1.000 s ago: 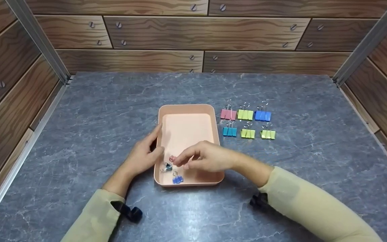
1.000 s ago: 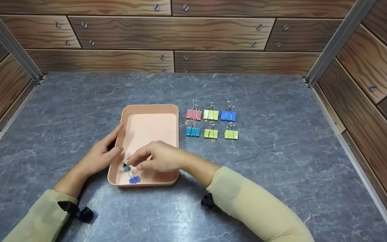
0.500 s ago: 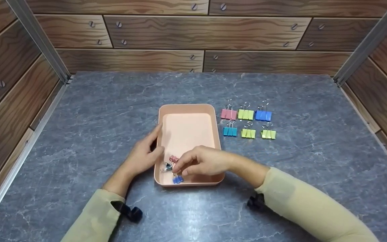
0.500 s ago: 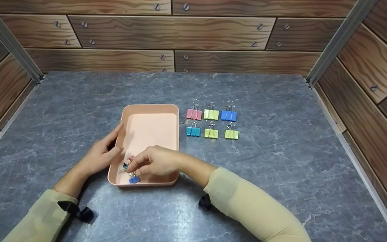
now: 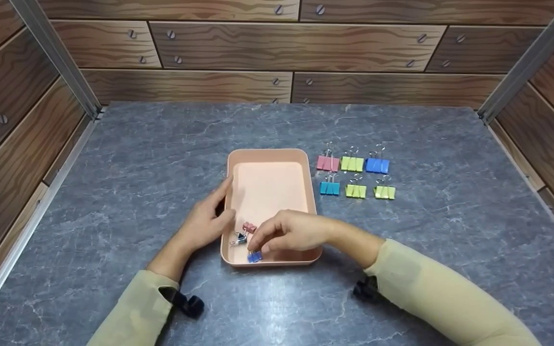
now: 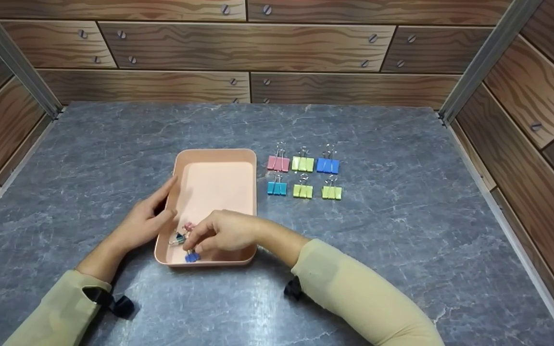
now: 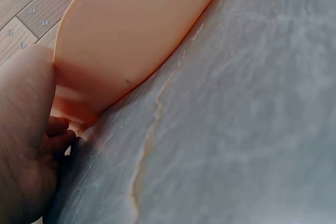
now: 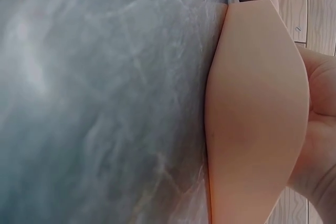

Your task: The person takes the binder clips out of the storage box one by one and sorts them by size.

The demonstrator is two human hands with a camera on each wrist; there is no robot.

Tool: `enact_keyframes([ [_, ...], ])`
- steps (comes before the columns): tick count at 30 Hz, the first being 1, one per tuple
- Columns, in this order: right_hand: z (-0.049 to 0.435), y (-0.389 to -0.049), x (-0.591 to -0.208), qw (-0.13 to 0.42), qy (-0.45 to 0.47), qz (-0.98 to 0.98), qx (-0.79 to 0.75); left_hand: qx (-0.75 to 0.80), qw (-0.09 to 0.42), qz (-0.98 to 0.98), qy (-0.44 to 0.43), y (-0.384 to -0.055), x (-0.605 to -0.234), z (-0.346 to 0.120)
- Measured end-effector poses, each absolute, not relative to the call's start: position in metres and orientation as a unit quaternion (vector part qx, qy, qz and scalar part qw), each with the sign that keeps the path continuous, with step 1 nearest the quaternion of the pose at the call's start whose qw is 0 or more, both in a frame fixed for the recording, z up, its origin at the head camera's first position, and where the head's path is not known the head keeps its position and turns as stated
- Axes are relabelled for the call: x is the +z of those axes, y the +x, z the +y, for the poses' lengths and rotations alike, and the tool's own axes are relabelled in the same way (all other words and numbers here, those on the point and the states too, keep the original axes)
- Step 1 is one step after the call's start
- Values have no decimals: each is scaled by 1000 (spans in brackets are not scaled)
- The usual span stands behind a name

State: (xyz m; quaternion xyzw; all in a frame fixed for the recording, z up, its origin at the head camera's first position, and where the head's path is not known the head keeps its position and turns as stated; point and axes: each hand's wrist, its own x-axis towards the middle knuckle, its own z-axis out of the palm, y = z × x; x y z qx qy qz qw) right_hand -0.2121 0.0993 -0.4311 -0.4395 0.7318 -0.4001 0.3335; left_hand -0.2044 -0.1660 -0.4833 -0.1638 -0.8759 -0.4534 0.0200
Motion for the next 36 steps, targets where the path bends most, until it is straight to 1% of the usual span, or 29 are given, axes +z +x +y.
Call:
enact_keyframes([
  [11, 100, -213, -434, 347, -438, 730, -393, -452, 25, -876, -165, -204, -483, -165],
  [18, 100, -212, -433, 342, -417, 738, -406, -452, 26, -877, -162, -204, -484, -165],
  [29, 106, -214, -424, 271, -366, 769, -449, -451, 17, -878, -158, -206, -485, -165],
  [36, 120, -219, -410, 212, -344, 778, -481, -457, 20, -875, -161, -206, -484, -165],
])
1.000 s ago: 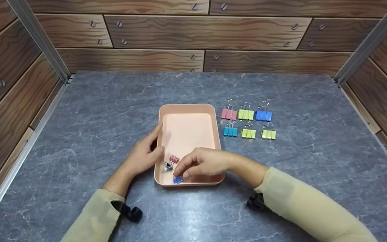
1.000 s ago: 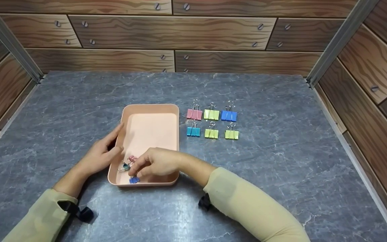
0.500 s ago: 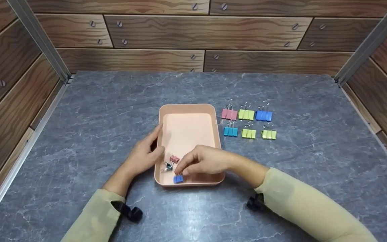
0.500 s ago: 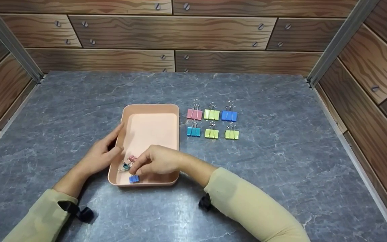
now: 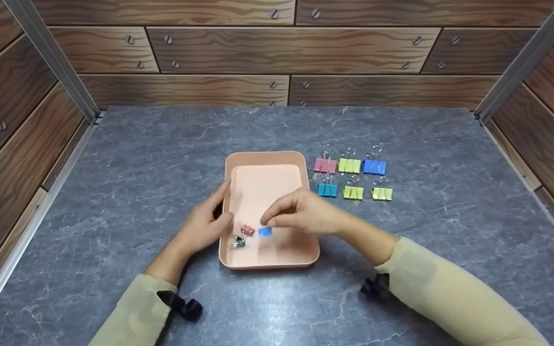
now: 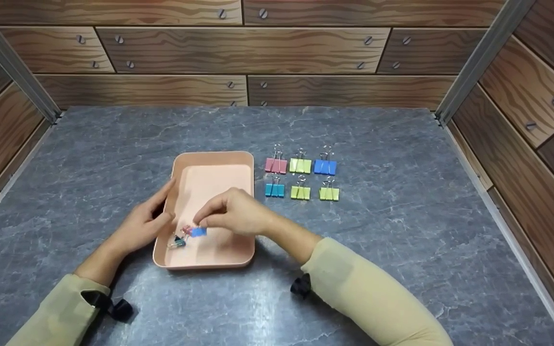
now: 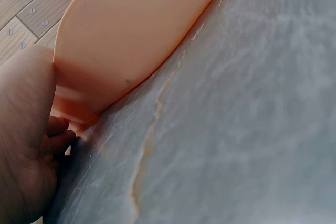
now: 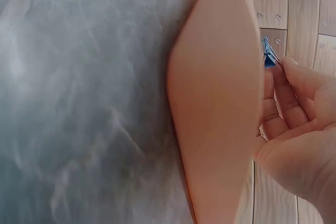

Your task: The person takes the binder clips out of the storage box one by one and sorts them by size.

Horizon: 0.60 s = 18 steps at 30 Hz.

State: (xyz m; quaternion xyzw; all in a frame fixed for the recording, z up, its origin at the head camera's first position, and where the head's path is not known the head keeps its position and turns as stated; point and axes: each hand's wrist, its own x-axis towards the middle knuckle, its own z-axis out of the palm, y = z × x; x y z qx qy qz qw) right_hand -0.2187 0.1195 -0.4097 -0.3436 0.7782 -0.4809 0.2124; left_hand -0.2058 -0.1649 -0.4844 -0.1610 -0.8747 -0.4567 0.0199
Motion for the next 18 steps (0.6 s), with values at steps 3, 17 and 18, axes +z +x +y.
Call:
enact_keyframes([
  [3, 129, -220, -403, 191, -332, 782, -491, -459, 21, -873, -162, -206, -485, -165],
  [17, 181, -227, -378, 137, -279, 808, -500, -460, 28, -871, -173, -206, -486, -166],
  [18, 185, -228, -377, 136, -276, 809, -501, -461, 28, -870, -174, -206, -486, -166],
])
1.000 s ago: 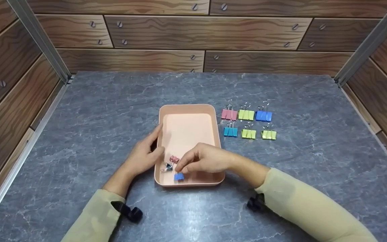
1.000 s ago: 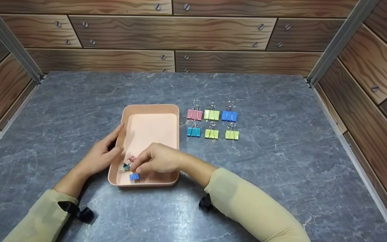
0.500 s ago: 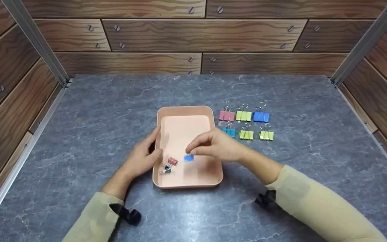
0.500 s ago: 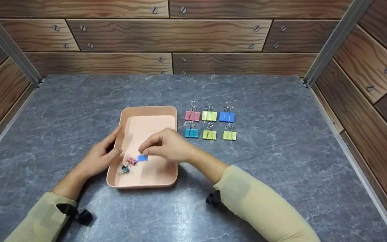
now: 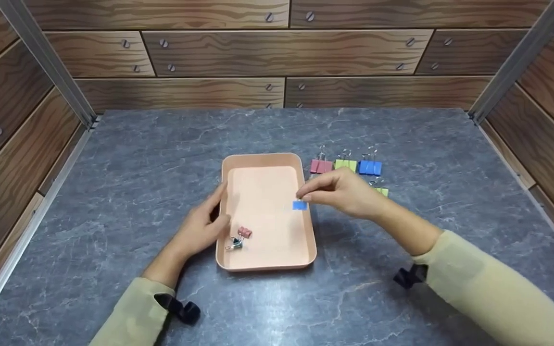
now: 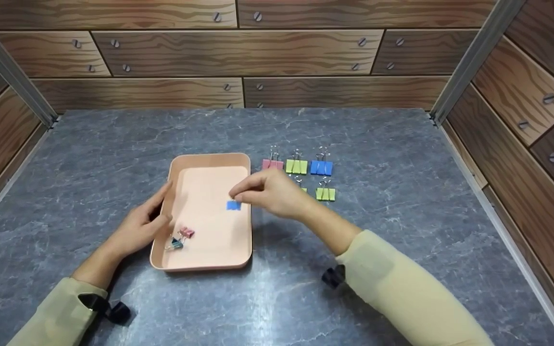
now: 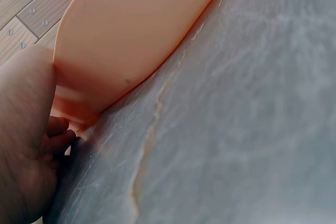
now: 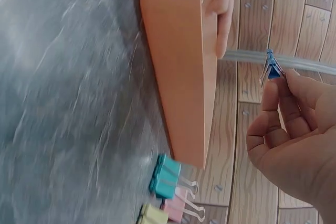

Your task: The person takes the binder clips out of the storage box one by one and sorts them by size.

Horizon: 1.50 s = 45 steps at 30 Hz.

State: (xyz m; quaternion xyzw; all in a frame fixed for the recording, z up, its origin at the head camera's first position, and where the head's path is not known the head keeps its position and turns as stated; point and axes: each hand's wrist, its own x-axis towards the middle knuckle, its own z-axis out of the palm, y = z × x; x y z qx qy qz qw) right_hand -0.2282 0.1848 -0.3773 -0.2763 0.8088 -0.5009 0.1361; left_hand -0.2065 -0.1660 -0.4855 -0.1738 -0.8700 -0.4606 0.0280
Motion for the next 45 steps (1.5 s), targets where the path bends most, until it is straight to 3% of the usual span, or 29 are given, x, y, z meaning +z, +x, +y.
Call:
enact_keyframes([
  [27, 249, -236, -400, 140, -196, 850, -468, -464, 24, -870, -164, -205, -487, -166],
  [38, 256, -235, -416, 125, -220, 856, -451, -463, 26, -869, -171, -207, -488, -164],
  [45, 254, -237, -425, 149, -230, 852, -446, -462, 14, -872, -159, -205, -485, -165],
])
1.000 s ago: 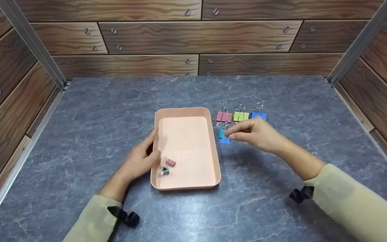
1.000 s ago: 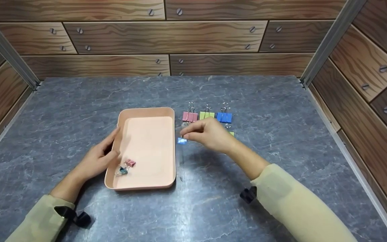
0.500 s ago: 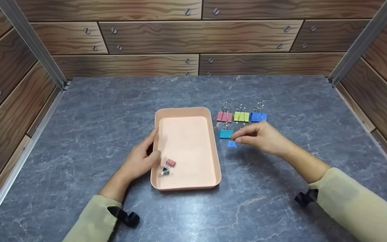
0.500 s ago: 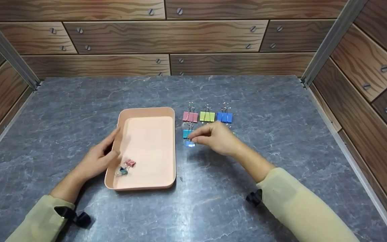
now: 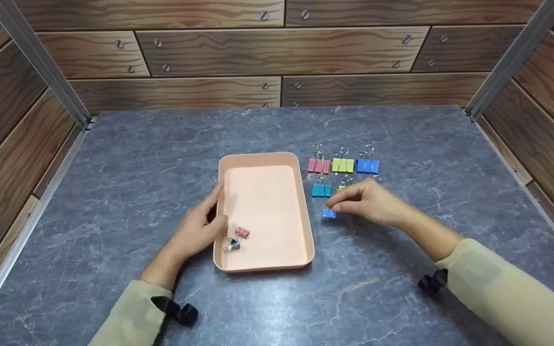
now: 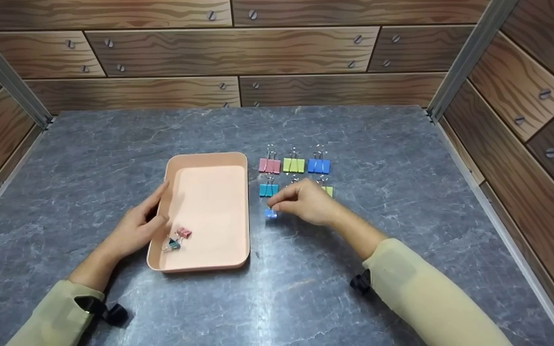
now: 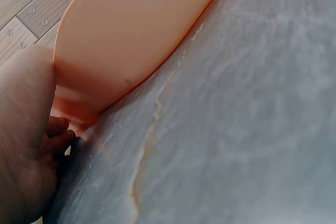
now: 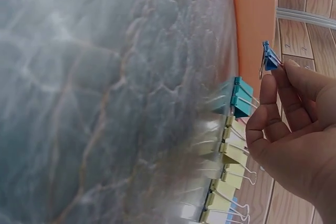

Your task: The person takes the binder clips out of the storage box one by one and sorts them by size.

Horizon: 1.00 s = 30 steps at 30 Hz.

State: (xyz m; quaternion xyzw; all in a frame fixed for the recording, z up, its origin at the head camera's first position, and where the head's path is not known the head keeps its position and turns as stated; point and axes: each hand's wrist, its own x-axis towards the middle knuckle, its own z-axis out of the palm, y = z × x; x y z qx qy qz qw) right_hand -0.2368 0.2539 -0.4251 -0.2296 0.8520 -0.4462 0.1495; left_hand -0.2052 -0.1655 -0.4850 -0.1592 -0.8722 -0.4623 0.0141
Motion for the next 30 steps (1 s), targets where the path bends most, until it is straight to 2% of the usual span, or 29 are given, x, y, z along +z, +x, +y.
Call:
enact_keyframes([
  [11, 253, -239, -432, 161, -236, 853, -437, -462, 29, -871, -163, -205, -487, -165],
  [30, 250, -242, -437, 175, -243, 854, -425, -468, 27, -868, -163, -204, -485, -165],
])
